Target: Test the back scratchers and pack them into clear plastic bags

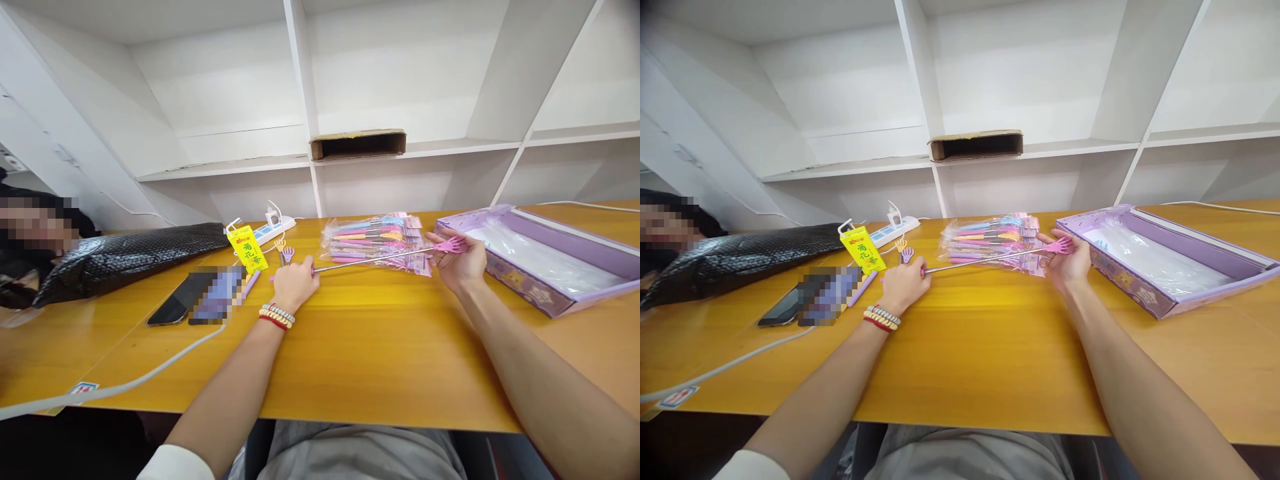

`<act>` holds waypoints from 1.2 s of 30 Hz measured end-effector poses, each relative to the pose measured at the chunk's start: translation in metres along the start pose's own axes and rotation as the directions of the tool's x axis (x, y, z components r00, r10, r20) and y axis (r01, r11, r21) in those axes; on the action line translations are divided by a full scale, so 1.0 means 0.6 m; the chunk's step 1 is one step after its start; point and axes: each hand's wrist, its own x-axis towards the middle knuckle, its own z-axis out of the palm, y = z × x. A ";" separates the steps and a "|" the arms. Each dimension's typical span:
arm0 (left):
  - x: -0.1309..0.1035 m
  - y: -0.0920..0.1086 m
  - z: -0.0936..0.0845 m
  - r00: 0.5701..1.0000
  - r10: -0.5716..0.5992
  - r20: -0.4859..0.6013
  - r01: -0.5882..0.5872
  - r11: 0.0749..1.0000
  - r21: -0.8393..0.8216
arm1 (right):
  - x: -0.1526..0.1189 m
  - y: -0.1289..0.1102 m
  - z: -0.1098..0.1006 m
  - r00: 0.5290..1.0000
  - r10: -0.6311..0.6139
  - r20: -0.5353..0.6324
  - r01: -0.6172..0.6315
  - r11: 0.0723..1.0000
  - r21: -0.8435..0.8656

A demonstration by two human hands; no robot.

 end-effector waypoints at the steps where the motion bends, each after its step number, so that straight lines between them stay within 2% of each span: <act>1: 0.000 0.001 -0.002 1.000 -0.004 0.004 0.004 1.000 0.000 | 0.000 0.000 -0.002 1.000 -0.007 0.014 0.007 1.000 -0.020; 4: -0.003 0.015 -0.009 0.999 -0.002 0.033 0.002 1.000 -0.010 | -0.008 0.007 0.005 0.997 -0.022 0.069 0.030 0.993 -0.115; 7: -0.012 0.042 -0.016 0.996 0.036 0.078 -0.034 0.999 -0.026 | -0.034 0.034 0.035 0.983 0.073 0.171 -0.039 0.979 -0.198; 10: -0.025 0.068 -0.020 0.986 0.112 0.126 -0.105 0.993 -0.058 | -0.066 0.069 0.073 0.913 0.239 0.329 -0.177 0.962 -0.209; 13: -0.032 0.078 -0.019 0.979 0.153 0.138 -0.145 0.987 -0.069 | -0.086 0.087 0.095 0.874 0.258 0.413 -0.188 0.961 -0.202; 17: -0.034 0.079 -0.019 0.979 0.162 0.120 -0.155 0.986 -0.061 | -0.094 0.091 0.096 0.850 0.282 0.444 -0.193 0.952 -0.236; 22: -0.041 0.090 -0.026 0.976 0.179 0.121 -0.172 0.983 -0.067 | -0.109 0.107 0.099 0.765 0.354 0.539 -0.184 0.921 -0.343; 24: -0.044 0.094 -0.028 0.976 0.188 0.113 -0.180 0.981 -0.074 | -0.111 0.109 0.101 0.748 0.353 0.562 -0.174 0.922 -0.347; 26: -0.044 0.095 -0.027 0.975 0.203 0.088 -0.195 0.976 -0.095 | -0.110 0.105 0.100 0.753 0.337 0.564 -0.143 0.922 -0.359; 30: -0.040 0.095 -0.023 0.972 0.236 0.016 -0.230 0.960 -0.157 | -0.102 0.094 0.092 0.809 0.257 0.528 -0.025 0.914 -0.406; 36: -0.033 0.085 -0.019 0.958 0.277 -0.077 -0.287 0.939 -0.189 | -0.089 0.090 0.085 0.867 0.153 0.474 0.104 0.875 -0.473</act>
